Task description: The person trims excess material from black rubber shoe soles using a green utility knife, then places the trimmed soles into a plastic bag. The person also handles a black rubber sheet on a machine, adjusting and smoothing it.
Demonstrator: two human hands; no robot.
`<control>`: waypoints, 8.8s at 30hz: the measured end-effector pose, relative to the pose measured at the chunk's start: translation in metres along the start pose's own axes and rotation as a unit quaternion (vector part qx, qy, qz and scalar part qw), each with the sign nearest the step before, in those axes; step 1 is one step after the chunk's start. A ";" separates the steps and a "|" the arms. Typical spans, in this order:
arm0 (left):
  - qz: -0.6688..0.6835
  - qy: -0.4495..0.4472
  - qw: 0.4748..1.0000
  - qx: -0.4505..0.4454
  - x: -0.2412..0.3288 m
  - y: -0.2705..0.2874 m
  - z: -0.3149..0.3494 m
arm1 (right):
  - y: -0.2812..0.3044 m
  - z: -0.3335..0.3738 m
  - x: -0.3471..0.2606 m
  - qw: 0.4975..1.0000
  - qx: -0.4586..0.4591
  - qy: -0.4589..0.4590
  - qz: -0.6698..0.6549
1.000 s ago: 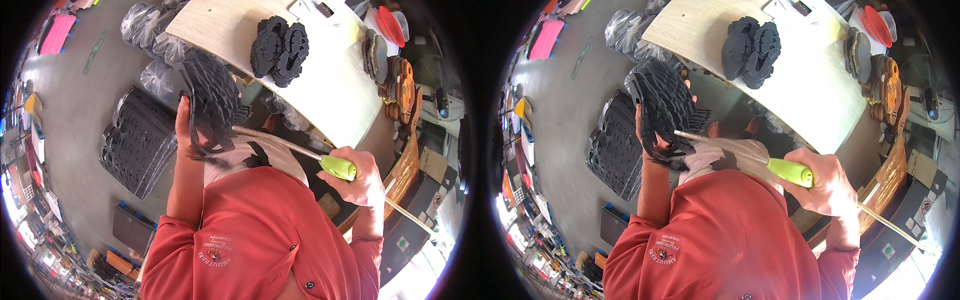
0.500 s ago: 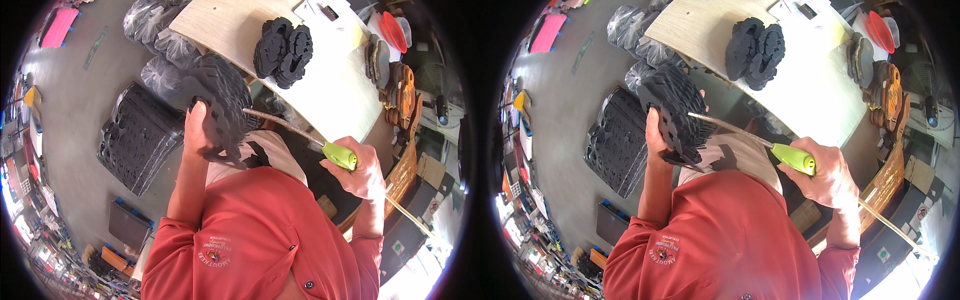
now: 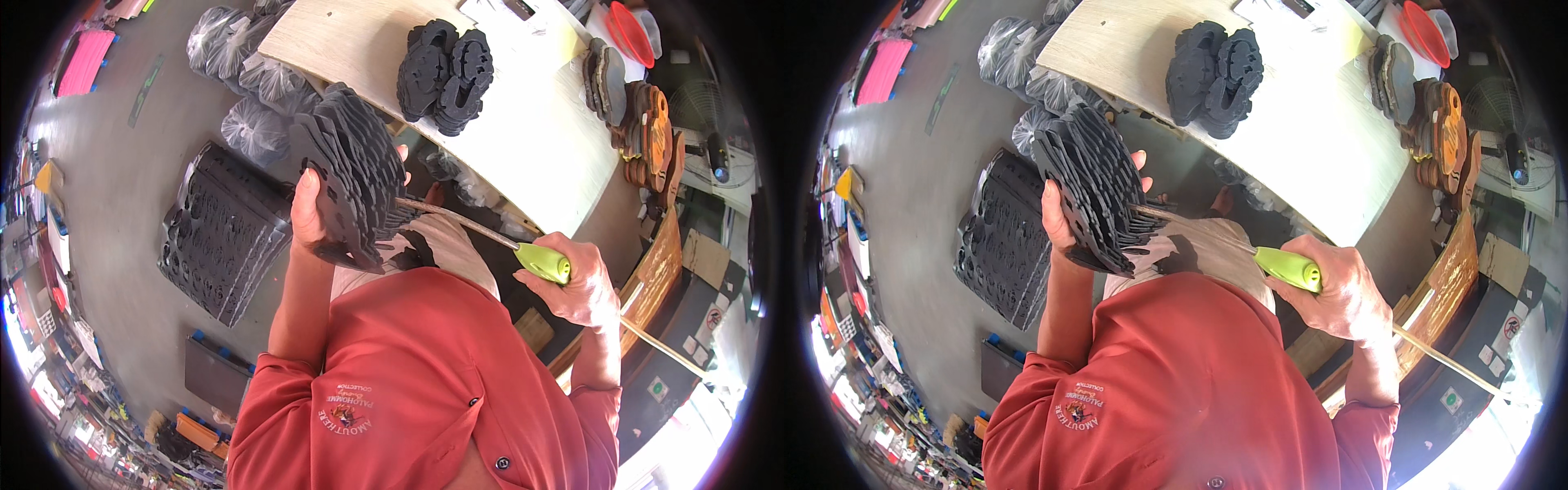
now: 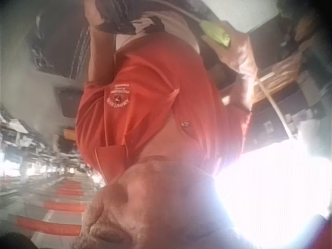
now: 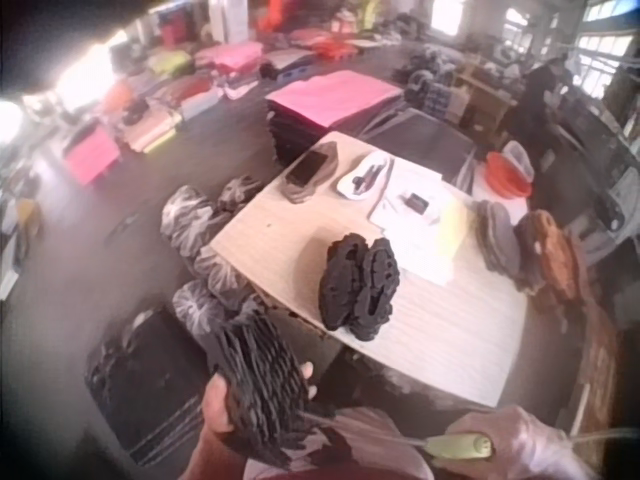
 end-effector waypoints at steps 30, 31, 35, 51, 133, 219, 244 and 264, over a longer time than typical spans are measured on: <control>-0.153 0.158 0.971 0.096 -0.066 -0.025 0.012 | -0.077 -0.097 -0.008 0.923 0.086 0.174 -0.332; -0.195 0.133 0.968 0.088 -0.061 -0.029 0.006 | -0.077 -0.095 -0.003 0.918 0.103 0.165 -0.347; -0.181 0.009 0.980 0.079 -0.049 -0.051 -0.017 | -0.084 -0.072 0.003 0.869 0.089 0.146 -0.464; -0.236 -0.025 0.950 0.203 -0.055 -0.040 -0.033 | -0.088 -0.067 -0.022 0.931 0.323 0.168 0.039; -0.179 0.049 0.958 0.220 -0.041 0.040 -0.115 | -0.099 -0.391 -0.088 0.688 -0.505 0.257 0.454; -0.706 -0.253 0.662 -0.001 -0.032 -0.071 -0.226 | -0.044 -0.239 0.099 0.945 0.306 -0.110 -0.025; -0.730 -0.214 0.649 0.014 -0.023 0.013 -0.247 | -0.053 -0.267 0.105 0.916 0.400 -0.005 -0.041; -0.840 -0.279 0.462 0.053 -0.044 -0.011 -0.242 | -0.011 -0.295 0.092 0.913 0.392 0.107 -0.040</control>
Point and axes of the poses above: each hand's wrist, its own z-axis away from the middle knuckle, its own y-axis out of the back of the hand, x = y × z, the point moved 5 cm from there along -z, towards the middle knuckle, and after that the axes turned 10 degrees about x, right-handed, at the moved point
